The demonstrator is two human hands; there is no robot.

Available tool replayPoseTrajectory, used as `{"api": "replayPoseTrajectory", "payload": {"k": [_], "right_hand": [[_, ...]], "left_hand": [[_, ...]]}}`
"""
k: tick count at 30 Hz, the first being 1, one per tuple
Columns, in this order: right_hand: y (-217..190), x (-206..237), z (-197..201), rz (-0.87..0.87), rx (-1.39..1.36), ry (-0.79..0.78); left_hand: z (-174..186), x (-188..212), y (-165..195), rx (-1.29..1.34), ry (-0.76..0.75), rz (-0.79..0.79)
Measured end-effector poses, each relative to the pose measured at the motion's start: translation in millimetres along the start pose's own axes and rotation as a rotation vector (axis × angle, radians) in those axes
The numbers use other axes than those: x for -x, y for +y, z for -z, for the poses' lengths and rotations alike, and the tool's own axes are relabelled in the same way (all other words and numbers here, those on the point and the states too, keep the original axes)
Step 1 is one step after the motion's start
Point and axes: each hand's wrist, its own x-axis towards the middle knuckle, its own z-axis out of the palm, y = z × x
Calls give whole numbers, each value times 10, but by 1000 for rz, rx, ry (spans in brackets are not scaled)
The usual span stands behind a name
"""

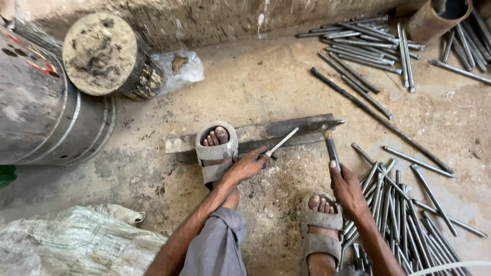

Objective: The person sits on the floor and repeatedly hammers metal rods placed on a metal block to shape their ends. The person uses a hammer in the right hand and holds the rod with the left hand, striking the rod multiple times per piece.

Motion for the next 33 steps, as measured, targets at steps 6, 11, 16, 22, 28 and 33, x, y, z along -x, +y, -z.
{"api": "replayPoseTrajectory", "payload": {"k": [6,11,16,22,28,33], "right_hand": [[-105,204,129,171,101,9],[-289,447,245,290,44,67],[-458,374,-111,251,62,139],[-466,152,136,107,221,93],[-374,474,410,478,-78,268],[-448,412,-15,479,-52,242]], "left_hand": [[27,-24,15,8,-24,66],[27,16,68,0,24,19],[9,-26,5,21,17,7],[14,-43,29,-58,58,-91],[42,143,175,45,-86,93],[49,96,167,-48,-5,-45]]}}
